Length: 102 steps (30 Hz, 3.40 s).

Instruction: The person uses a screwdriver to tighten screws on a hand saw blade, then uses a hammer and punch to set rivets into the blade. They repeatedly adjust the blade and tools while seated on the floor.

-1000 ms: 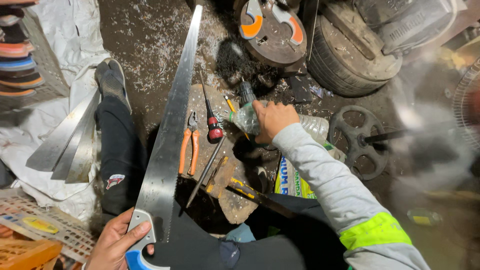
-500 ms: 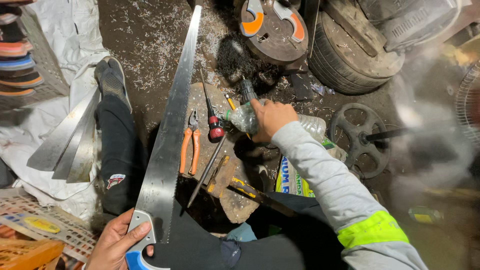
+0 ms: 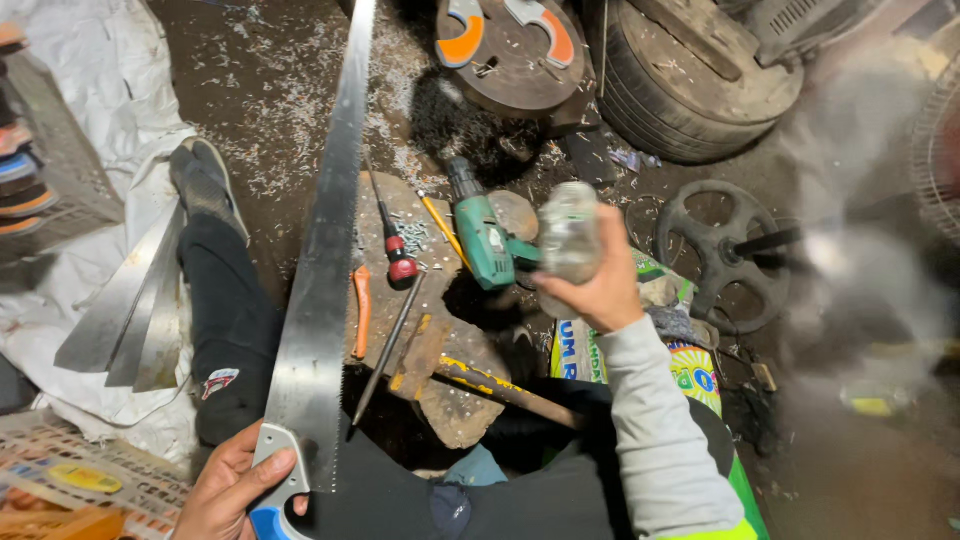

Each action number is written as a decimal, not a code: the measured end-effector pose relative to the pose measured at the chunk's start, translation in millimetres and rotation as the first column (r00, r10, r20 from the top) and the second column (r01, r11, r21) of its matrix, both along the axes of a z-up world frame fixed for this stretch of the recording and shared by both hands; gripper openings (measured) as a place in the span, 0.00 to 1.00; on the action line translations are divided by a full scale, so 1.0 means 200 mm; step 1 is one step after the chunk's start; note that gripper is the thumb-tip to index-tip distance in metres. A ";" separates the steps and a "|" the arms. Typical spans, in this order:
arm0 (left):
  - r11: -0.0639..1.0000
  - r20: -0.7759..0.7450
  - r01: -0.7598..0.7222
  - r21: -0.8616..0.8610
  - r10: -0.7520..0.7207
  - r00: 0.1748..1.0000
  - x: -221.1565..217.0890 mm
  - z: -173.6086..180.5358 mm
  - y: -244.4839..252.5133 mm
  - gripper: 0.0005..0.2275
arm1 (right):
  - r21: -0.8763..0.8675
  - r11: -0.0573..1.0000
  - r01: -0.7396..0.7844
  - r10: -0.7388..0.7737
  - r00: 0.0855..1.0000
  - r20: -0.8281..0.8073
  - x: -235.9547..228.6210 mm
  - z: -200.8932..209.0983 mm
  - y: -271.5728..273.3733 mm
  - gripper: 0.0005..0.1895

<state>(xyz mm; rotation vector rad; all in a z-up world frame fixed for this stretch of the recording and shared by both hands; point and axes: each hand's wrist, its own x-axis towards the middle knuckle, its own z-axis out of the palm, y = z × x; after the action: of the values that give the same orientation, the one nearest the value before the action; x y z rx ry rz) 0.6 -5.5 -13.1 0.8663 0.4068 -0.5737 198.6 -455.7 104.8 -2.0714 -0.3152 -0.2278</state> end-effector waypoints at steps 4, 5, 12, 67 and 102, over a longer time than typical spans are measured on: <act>0.989 0.063 0.132 0.072 -0.136 0.989 0.01 -0.12 0.09 0.12 | 0.218 0.894 0.391 -0.390 0.919 -0.052 -0.10 -0.20 -0.33 0.53; 0.982 0.103 0.164 0.096 -0.173 0.979 0.02 -0.15 0.11 0.12 | 0.187 0.859 0.477 -0.482 0.876 -0.020 -0.11 -0.30 -0.39 0.56; 0.980 0.046 0.150 0.131 -0.157 0.987 0.04 -0.24 0.11 0.13 | -0.219 0.791 0.571 -0.611 0.724 -0.319 -0.07 -1.09 -0.58 0.53; 0.995 -0.067 -0.022 0.095 0.029 0.997 0.07 0.03 -0.07 0.14 | 0.767 0.639 0.057 0.219 0.942 -0.253 -0.25 0.06 0.39 0.07; 0.980 -0.108 -0.130 0.151 0.147 0.983 0.04 0.16 -0.04 0.15 | 0.532 0.845 0.054 0.293 0.785 -0.546 0.33 -0.44 0.78 0.07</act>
<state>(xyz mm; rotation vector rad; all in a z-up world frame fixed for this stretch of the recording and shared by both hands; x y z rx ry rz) 7.7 -13.5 18.6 0.9358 0.6181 -0.4719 265.3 -298.9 17.0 -1.4583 0.0223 0.4118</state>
